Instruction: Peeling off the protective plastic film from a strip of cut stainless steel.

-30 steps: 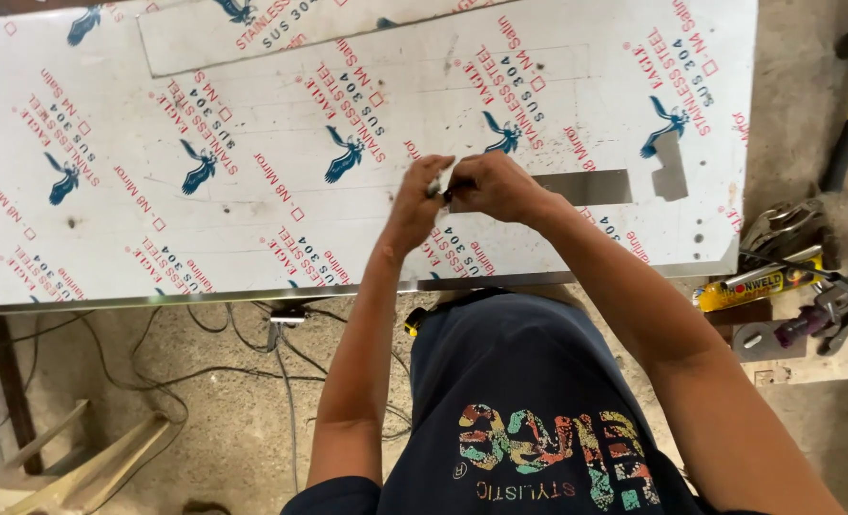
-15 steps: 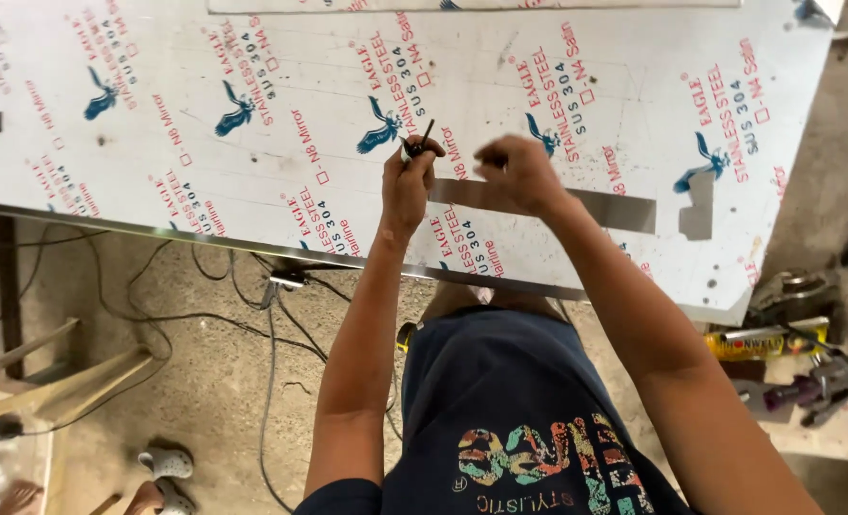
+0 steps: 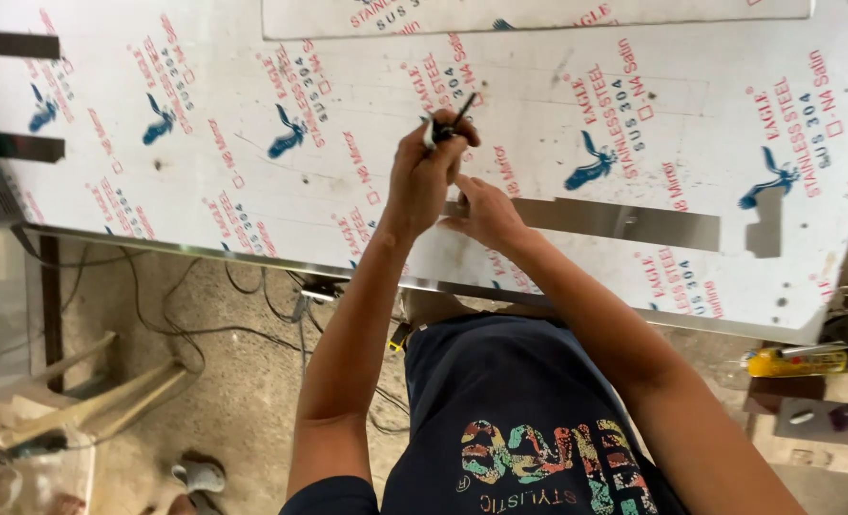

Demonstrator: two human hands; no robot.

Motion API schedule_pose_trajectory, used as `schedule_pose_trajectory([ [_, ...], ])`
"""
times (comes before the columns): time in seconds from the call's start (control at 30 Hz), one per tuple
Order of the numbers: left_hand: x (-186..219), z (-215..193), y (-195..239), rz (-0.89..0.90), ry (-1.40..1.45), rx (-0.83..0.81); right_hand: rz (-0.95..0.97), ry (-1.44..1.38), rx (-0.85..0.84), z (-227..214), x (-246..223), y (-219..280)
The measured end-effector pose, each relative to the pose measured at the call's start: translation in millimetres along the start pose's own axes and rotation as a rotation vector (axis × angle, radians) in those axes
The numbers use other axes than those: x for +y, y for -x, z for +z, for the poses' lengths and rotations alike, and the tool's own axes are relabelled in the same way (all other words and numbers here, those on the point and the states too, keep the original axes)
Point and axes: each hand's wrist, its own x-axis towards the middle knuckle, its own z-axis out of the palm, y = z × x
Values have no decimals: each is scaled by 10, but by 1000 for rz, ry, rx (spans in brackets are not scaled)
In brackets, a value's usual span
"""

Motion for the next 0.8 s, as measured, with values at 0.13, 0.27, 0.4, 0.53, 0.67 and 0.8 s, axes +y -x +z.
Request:
schedule_pose_trajectory([
  [0.13, 330, -485, 29, -27, 44, -164, -116, -35, 51, 671, 84, -349],
  [0.27, 513, -1366, -42, 49, 60, -164, -43, -11, 102, 691, -482, -655],
  [0.4, 514, -2060, -172, 227, -310, -144, 64, -104, 191, 592, -1093, -818],
  [0.53, -334, -2358, -156, 336, -764, -290, -42, -117, 274, 629, -1397, -918],
  [0.67, -569, -2395, -103, 344, -828, -313, -81, -158, 289, 565, -1717, -950],
  [0.8, -285, -2460, -107, 124, -644, -207, -166, -250, 317, 424, -1959, -984],
])
